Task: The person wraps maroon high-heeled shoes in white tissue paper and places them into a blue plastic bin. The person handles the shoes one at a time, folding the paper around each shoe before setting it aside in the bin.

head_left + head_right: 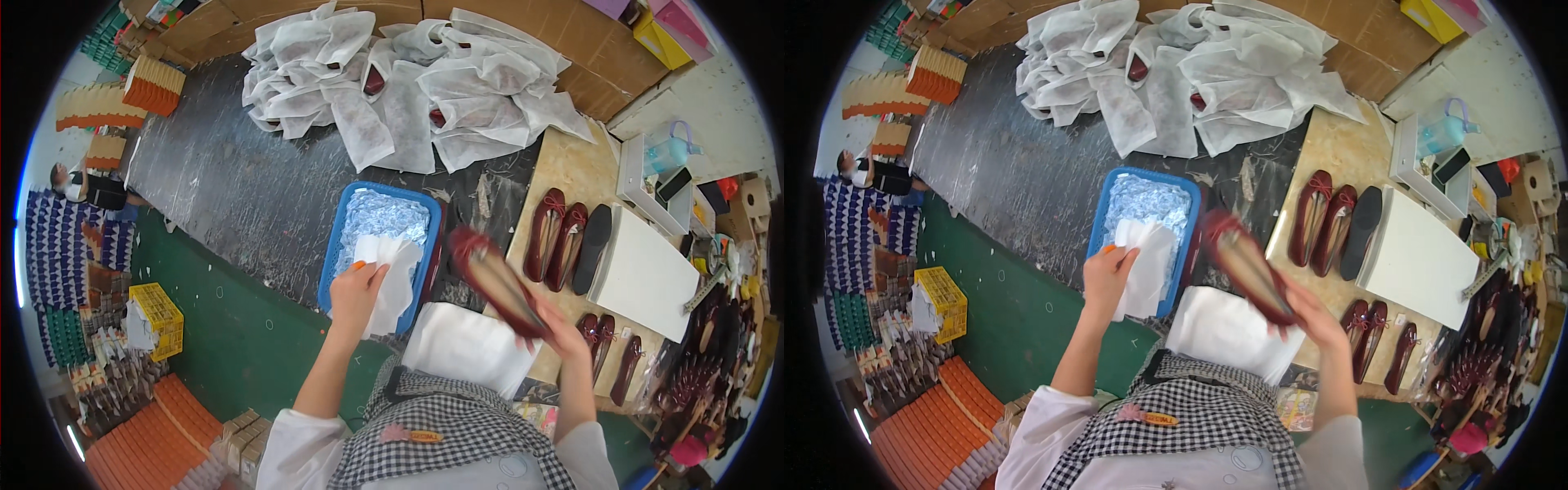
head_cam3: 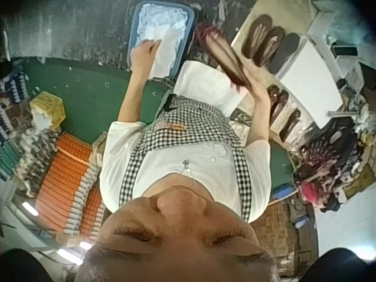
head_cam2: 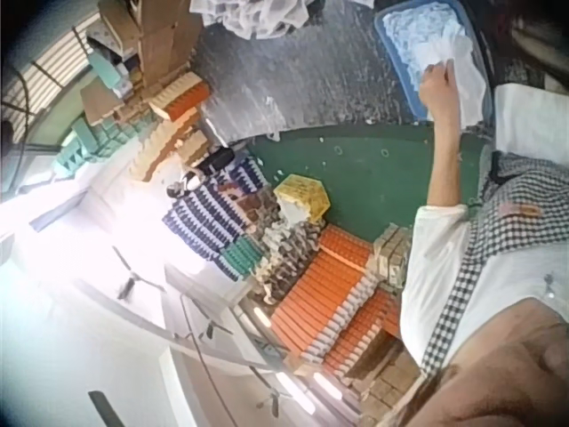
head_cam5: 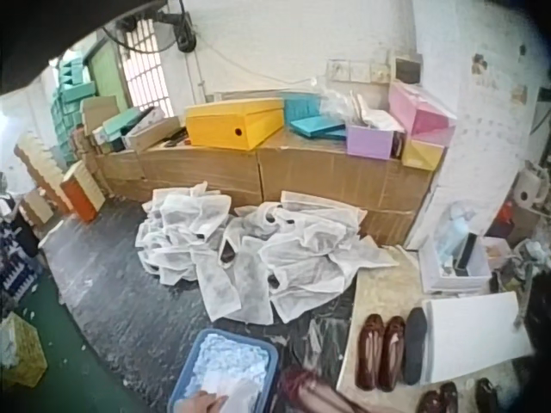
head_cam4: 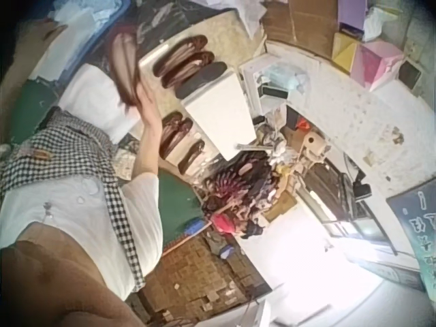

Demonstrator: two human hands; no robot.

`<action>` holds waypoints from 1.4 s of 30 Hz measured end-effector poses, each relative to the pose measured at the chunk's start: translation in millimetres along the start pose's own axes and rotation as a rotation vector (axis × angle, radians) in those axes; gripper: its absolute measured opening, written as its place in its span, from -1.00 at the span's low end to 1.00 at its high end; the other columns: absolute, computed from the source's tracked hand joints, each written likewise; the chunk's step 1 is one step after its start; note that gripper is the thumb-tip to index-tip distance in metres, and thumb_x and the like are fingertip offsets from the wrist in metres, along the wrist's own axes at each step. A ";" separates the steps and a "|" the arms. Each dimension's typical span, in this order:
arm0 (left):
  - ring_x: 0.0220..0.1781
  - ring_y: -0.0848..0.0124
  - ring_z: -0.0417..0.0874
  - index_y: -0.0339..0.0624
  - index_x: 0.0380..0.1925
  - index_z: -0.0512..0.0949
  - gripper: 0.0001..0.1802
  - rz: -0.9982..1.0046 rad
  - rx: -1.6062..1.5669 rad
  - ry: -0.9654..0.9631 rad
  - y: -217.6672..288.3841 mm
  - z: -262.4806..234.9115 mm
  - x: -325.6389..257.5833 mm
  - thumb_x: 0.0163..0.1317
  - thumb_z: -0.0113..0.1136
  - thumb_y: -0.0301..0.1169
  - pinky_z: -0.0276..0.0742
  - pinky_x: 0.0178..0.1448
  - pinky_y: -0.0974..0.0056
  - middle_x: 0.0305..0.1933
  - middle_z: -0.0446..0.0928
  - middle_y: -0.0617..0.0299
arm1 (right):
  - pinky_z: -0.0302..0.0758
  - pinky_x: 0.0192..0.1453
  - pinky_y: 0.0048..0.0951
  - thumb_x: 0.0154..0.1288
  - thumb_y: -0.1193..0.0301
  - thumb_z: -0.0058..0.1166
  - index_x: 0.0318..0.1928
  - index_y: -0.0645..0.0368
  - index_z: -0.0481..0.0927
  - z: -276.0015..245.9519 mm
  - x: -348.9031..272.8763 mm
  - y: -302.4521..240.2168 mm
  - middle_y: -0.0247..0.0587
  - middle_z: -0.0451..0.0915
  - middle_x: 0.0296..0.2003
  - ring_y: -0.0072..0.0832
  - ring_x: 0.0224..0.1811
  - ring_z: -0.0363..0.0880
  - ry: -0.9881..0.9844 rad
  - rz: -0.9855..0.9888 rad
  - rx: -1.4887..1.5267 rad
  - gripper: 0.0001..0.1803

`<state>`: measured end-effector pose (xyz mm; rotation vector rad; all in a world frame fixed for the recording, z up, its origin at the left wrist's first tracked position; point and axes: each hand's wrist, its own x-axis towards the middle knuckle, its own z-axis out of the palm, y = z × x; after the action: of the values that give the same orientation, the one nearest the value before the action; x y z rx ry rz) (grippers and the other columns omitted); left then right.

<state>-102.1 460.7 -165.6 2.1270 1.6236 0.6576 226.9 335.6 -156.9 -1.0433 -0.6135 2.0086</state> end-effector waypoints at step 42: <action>-0.60 0.59 0.09 -0.38 -0.69 0.29 -0.63 -0.319 -0.396 0.051 10.6 -34.9 -33.0 0.14 0.24 -0.48 0.01 -0.54 0.35 -0.72 0.14 0.32 | 0.54 -0.40 -0.52 0.25 0.50 0.04 0.33 0.19 0.16 -50.2 137.9 158.9 -0.13 0.59 -0.15 -0.51 -0.36 0.58 0.602 -0.053 -0.263 -0.36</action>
<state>-121.2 426.8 -135.5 1.5447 1.6477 0.8492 152.9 357.9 -358.9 -1.6781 -0.5705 1.4743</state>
